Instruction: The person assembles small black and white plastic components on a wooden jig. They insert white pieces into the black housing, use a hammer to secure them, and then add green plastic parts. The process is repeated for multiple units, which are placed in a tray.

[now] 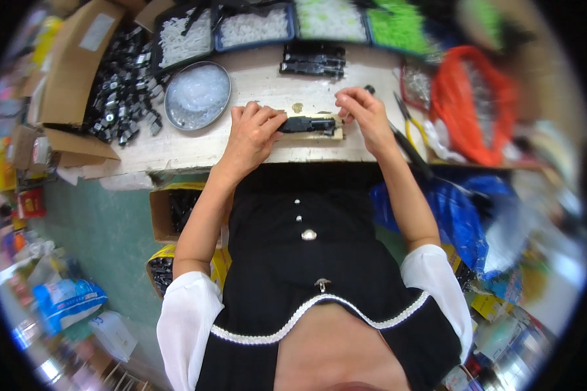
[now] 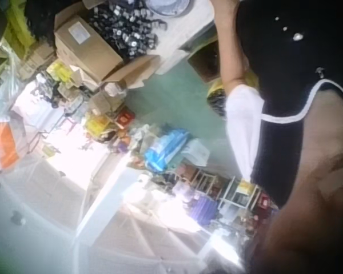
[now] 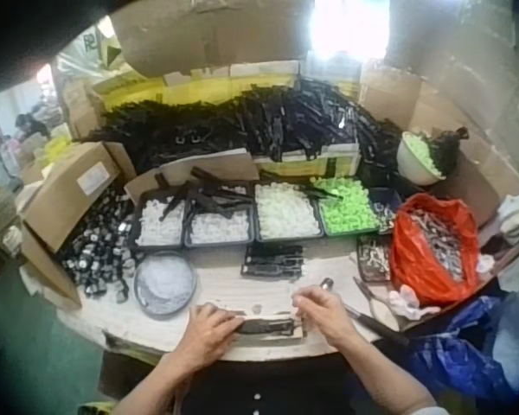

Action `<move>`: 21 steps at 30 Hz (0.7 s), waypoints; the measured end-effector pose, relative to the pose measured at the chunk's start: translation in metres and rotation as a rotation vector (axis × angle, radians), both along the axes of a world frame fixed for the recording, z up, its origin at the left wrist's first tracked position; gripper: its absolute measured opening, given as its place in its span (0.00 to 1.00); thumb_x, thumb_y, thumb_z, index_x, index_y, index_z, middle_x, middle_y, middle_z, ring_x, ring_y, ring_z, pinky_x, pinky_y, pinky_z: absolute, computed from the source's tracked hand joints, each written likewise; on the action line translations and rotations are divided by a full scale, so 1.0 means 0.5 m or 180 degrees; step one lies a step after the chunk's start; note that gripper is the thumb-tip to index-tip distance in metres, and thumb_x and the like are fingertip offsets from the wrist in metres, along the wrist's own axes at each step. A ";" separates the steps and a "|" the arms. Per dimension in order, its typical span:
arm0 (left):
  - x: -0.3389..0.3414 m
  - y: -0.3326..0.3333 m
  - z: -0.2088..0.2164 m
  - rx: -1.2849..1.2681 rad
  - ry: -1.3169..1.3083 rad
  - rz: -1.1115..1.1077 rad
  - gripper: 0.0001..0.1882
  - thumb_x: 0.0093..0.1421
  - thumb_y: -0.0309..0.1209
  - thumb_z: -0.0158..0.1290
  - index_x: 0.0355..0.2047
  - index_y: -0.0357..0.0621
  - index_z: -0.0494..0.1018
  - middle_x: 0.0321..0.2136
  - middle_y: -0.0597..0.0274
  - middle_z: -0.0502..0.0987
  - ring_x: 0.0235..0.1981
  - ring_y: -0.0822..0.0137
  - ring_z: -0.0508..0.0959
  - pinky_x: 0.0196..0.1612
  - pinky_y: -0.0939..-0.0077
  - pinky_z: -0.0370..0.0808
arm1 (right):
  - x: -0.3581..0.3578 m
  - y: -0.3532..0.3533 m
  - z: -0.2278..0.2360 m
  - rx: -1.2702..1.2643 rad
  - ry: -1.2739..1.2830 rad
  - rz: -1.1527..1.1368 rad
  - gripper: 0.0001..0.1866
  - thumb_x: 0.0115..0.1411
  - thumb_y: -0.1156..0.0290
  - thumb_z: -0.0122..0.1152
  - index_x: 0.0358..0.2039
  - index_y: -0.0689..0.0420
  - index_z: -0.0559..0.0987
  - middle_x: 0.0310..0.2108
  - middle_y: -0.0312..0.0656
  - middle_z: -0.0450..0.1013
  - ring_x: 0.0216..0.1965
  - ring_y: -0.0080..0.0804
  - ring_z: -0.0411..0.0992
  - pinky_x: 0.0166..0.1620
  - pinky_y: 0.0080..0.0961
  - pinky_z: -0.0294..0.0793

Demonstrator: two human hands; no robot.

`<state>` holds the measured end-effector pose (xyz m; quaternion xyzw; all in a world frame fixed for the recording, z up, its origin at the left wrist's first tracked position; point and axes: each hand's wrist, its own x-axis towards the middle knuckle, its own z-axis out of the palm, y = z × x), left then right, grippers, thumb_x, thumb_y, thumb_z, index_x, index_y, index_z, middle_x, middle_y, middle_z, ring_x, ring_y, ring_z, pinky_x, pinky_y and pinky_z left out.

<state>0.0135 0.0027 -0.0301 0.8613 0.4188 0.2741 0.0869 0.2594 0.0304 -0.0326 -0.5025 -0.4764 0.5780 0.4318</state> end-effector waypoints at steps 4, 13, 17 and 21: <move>-0.001 0.006 0.003 -0.0021 0.0099 -0.0102 0.21 0.42 0.24 0.58 0.40 0.46 0.72 0.36 0.68 0.74 0.37 0.65 0.69 0.41 0.68 0.58 | -0.001 -0.002 -0.003 0.0038 -0.0151 0.0056 0.10 0.57 0.67 0.56 0.36 0.60 0.75 0.28 0.34 0.72 0.28 0.17 0.67 0.31 0.14 0.64; 0.001 0.017 0.008 -0.0072 0.0209 -0.0231 0.21 0.41 0.24 0.59 0.40 0.45 0.72 0.35 0.68 0.74 0.36 0.65 0.69 0.40 0.69 0.59 | -0.002 -0.006 -0.007 0.0017 -0.0255 0.0180 0.10 0.58 0.67 0.56 0.34 0.60 0.76 0.27 0.32 0.70 0.26 0.16 0.65 0.32 0.13 0.65; -0.002 0.020 0.015 -0.0143 0.0214 -0.0320 0.21 0.42 0.24 0.59 0.40 0.45 0.72 0.35 0.67 0.74 0.37 0.65 0.69 0.40 0.70 0.59 | -0.008 -0.008 -0.005 0.0000 -0.0208 0.0121 0.09 0.57 0.68 0.57 0.31 0.61 0.76 0.22 0.29 0.68 0.24 0.14 0.65 0.28 0.13 0.63; -0.004 0.025 0.015 -0.0138 0.0282 -0.0383 0.20 0.42 0.25 0.59 0.39 0.44 0.73 0.35 0.66 0.74 0.37 0.65 0.69 0.40 0.70 0.60 | -0.010 -0.008 -0.005 0.0079 -0.0226 0.0143 0.09 0.57 0.68 0.57 0.31 0.61 0.76 0.21 0.29 0.68 0.24 0.14 0.65 0.28 0.13 0.63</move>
